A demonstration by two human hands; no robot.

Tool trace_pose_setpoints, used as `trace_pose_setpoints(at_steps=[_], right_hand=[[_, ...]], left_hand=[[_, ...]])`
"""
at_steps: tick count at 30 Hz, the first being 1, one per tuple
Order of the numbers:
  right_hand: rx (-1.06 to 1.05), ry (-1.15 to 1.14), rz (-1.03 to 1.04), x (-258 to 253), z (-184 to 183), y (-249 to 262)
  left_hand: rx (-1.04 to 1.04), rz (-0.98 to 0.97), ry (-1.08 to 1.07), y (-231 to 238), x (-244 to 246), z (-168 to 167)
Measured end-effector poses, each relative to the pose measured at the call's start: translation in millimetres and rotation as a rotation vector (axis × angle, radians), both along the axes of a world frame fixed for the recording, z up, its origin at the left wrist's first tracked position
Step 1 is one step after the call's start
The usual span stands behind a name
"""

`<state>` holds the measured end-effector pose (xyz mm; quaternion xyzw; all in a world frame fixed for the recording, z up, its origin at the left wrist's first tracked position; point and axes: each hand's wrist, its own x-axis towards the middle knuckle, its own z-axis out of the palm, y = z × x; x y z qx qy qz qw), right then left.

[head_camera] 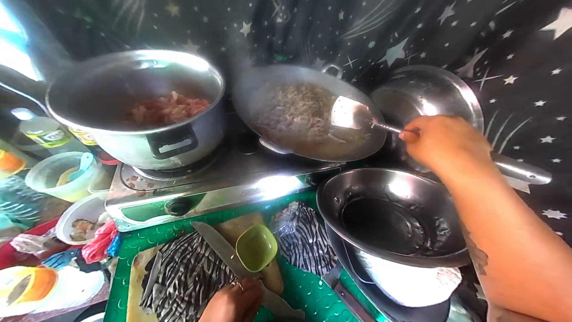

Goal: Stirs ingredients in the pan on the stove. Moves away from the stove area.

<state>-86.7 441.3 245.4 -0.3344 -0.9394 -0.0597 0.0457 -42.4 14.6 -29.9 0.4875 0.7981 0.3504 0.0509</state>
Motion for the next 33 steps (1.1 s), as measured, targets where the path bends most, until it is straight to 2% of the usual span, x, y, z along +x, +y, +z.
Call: trace_pose_setpoints(at_steps=[5,10,13,16,20,24,28,33], right_hand=[[-0.017,-0.002,-0.081,-29,1,15],[-0.169,0.075,-0.056,-64,-16,43],[-0.175,0.079,-0.046,-77,-23,47],[-0.163,0.085,-0.004,-69,-17,39],[-0.138,0.092,0.086,-34,2,24],[-0.108,0.041,0.136,-10,1,11],[-0.095,-0.004,0.113,-15,-7,-13],[-0.247,0.050,0.146,-32,-31,-9]], left_hand=[[-0.010,0.008,-0.007,0,0,0],[-0.005,-0.012,-0.004,1,-2,1],[-0.012,0.012,-0.022,-2,-1,3],[-0.003,0.042,-0.018,-6,-2,-1],[0.012,0.059,0.009,-6,-3,-8],[0.014,0.031,0.030,0,-3,-9],[0.034,-0.008,0.064,2,-2,-9],[0.040,0.017,0.038,-7,0,-3]])
